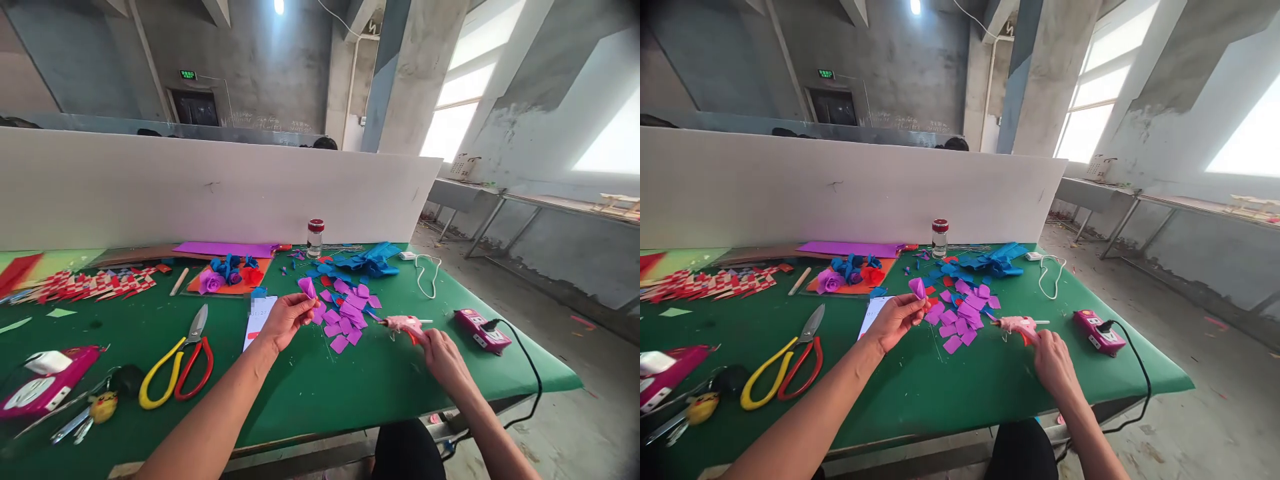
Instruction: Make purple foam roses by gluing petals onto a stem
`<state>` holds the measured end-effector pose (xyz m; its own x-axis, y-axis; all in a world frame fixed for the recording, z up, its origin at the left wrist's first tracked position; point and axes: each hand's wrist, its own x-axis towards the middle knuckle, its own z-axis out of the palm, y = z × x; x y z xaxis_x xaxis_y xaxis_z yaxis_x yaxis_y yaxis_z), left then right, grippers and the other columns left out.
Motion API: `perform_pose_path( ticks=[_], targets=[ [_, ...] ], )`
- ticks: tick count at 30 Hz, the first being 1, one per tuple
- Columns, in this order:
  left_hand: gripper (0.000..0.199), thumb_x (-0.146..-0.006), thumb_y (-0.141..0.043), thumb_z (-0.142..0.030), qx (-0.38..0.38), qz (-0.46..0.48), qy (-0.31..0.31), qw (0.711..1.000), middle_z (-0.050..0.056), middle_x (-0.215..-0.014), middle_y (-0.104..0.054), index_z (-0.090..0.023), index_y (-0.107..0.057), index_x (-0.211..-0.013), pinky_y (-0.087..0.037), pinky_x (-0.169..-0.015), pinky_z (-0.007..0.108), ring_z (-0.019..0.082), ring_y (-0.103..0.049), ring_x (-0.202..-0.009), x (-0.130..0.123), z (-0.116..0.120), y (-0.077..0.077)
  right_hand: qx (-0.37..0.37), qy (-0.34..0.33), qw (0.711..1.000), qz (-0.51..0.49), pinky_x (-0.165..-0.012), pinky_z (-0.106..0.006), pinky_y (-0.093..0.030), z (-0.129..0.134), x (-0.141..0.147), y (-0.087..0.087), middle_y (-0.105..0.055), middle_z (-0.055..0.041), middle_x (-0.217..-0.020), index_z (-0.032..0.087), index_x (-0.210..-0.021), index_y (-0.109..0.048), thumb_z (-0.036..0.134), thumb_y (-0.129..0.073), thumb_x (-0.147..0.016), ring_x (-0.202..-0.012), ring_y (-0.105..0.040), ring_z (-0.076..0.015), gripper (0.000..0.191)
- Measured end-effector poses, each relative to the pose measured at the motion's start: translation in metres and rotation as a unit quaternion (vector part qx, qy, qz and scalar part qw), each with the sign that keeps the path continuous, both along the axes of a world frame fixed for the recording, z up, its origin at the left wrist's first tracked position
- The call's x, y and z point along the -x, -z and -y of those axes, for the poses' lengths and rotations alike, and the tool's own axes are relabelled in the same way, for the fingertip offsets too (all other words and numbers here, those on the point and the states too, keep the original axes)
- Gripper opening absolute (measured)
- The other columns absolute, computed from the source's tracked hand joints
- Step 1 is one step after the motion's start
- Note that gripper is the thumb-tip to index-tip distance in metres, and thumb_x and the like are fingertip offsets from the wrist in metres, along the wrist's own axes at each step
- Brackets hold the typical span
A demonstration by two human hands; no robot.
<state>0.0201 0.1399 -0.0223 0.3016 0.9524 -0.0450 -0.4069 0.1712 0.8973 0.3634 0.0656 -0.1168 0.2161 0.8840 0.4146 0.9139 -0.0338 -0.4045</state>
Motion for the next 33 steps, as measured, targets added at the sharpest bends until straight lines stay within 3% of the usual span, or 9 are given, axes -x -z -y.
perform_pose_path(
  ticks=[4,10,13,16,20,24,27,33],
  targets=[
    [0.020,-0.060,-0.085,-0.022,0.001,0.011,0.005,1.000,0.008,-0.072,-0.071,-0.010,-0.072,-0.070,-0.037,-0.047,0.018,0.007,-0.054,-0.054,0.000,0.000,0.001,0.033,-0.017,0.981,-0.189,-0.069,-0.038,-0.048,0.010,0.017,-0.034,-0.067,-0.0069,-0.078,0.024,-0.091,-0.049,0.050,-0.037,-0.090,-0.076,-0.065,-0.0262,0.029],
    [0.022,-0.059,-0.085,-0.022,0.009,0.009,0.007,1.000,0.008,-0.072,-0.070,-0.010,-0.071,-0.071,-0.037,-0.047,0.018,0.007,-0.054,-0.053,-0.001,0.001,-0.002,0.041,-0.133,0.892,-0.431,-0.063,-0.028,-0.048,0.020,0.062,-0.085,-0.069,-0.0087,-0.093,0.019,-0.116,-0.051,0.058,-0.063,-0.076,-0.082,-0.066,-0.0230,0.057],
    [0.021,-0.059,-0.085,-0.022,0.011,0.005,-0.001,1.000,0.007,-0.073,-0.070,-0.011,-0.071,-0.070,-0.038,-0.047,0.019,0.007,-0.054,-0.053,-0.001,0.003,-0.003,0.063,-0.180,0.856,-0.480,-0.055,-0.024,-0.044,0.020,0.078,-0.097,-0.066,-0.0062,-0.085,0.017,-0.103,-0.059,0.054,-0.067,-0.076,-0.069,-0.060,-0.0168,0.047],
    [0.021,-0.059,-0.085,-0.022,0.009,0.002,0.006,1.000,0.007,-0.073,-0.070,-0.011,-0.071,-0.069,-0.037,-0.047,0.019,0.007,-0.054,-0.054,-0.001,0.003,-0.003,0.053,-0.202,0.843,-0.495,-0.048,-0.023,-0.038,0.017,0.087,-0.102,-0.062,-0.0027,-0.073,0.017,-0.099,-0.059,0.054,-0.062,-0.080,-0.059,-0.053,-0.0135,0.042],
    [0.021,-0.058,-0.085,-0.023,0.008,-0.013,0.001,1.000,0.007,-0.073,-0.070,-0.011,-0.071,-0.068,-0.037,-0.047,0.020,0.008,-0.054,-0.053,-0.002,0.002,-0.002,0.003,-0.202,0.878,-0.435,-0.045,-0.023,-0.037,0.011,0.095,-0.108,-0.066,-0.0044,-0.075,0.018,-0.117,-0.050,0.056,-0.056,-0.083,-0.059,-0.056,-0.0156,0.051],
    [0.020,-0.059,-0.084,-0.025,-0.002,-0.028,-0.012,1.000,0.008,-0.073,-0.071,-0.012,-0.072,-0.068,-0.038,-0.048,0.022,0.008,-0.054,-0.054,-0.003,0.001,-0.001,-0.057,-0.203,0.921,-0.328,-0.052,-0.025,-0.043,0.010,0.106,-0.112,-0.070,-0.0053,-0.079,0.020,-0.107,-0.050,0.048,-0.053,-0.087,-0.065,-0.062,-0.0177,0.035],
    [0.019,-0.060,-0.084,-0.026,-0.014,-0.037,-0.010,0.999,0.008,-0.074,-0.071,-0.013,-0.073,-0.069,-0.039,-0.050,0.022,0.008,-0.054,-0.055,-0.003,0.001,0.000,-0.076,-0.183,0.948,-0.251,-0.053,-0.025,-0.043,0.010,0.114,-0.113,-0.068,-0.0027,-0.073,0.020,-0.103,-0.051,0.043,-0.051,-0.088,-0.059,-0.059,-0.0164,0.027],
    [0.020,-0.059,-0.084,-0.027,-0.011,-0.044,-0.020,0.999,0.008,-0.074,-0.071,-0.012,-0.073,-0.069,-0.041,-0.051,0.022,0.009,-0.054,-0.055,-0.004,0.002,0.000,-0.087,-0.190,0.964,-0.163,-0.052,-0.025,-0.042,0.010,0.125,-0.107,-0.068,-0.0024,-0.076,0.020,-0.103,-0.049,0.036,-0.049,-0.090,-0.054,-0.056,-0.0154,0.020]
  ],
)
